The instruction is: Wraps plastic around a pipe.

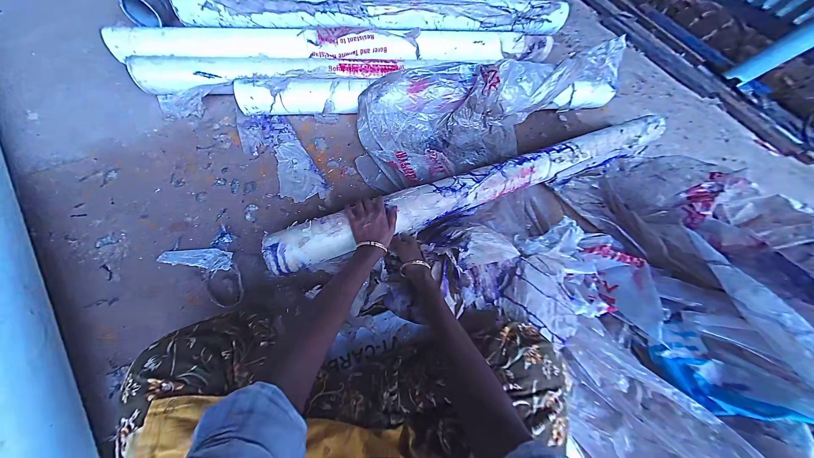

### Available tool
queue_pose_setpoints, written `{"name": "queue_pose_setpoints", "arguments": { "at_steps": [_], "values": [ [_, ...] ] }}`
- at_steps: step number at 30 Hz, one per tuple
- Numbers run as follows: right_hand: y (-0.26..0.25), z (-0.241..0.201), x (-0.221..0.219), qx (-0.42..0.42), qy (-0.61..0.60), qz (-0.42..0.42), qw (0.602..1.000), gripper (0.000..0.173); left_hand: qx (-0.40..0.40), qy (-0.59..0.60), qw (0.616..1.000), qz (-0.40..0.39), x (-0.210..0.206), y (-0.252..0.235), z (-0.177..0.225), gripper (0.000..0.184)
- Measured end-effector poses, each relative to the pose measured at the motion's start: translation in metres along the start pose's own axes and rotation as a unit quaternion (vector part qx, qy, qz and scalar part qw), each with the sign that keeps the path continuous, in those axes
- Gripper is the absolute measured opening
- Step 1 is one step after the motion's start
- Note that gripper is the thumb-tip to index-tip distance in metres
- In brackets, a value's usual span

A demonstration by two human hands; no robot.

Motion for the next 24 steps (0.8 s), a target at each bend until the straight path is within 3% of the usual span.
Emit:
{"name": "queue_pose_setpoints", "arguments": {
  "at_steps": [3, 6, 14, 20, 22, 24],
  "values": [
    [-0.004, -0.001, 0.004, 0.051, 0.001, 0.010, 0.999, 0.023, 0.041, -0.001, 0.999, 0.017, -0.005, -0.020, 0.005, 0.060],
    [-0.009, -0.009, 0.006, 0.065, 0.045, -0.010, 0.997, 0.025, 0.086, 0.009, 0.996, -0.032, 0.012, -0.041, -0.001, 0.069],
    [0.011, 0.025, 0.010, 0.006, -0.002, 0.048, 0.999, 0.031, 0.117, 0.017, 0.992, -0.031, 0.023, -0.100, -0.022, 0.072],
    [0.018, 0.018, 0.013, -0.045, 0.055, 0.015, 0.997, 0.033, 0.099, 0.035, 0.993, -0.050, 0.019, -0.095, -0.017, 0.071],
    [0.026, 0.005, 0.027, -0.010, 0.092, 0.014, 0.996, 0.033, 0.099, 0.032, 0.993, -0.057, 0.018, -0.091, -0.016, 0.074],
    [0.029, -0.014, 0.048, 0.045, 0.120, 0.076, 0.989, 0.031, 0.089, 0.018, 0.995, -0.046, 0.017, -0.086, -0.016, 0.074]
  ]
}}
Point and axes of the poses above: each hand's wrist, its own y-axis away from the middle knuckle, its own x-axis out of the back of the hand, z = x × y, the point moved 3 cm from there along -y, towards the middle knuckle, and after that the axes turned 3 degrees about y, right-handed, at the moved point
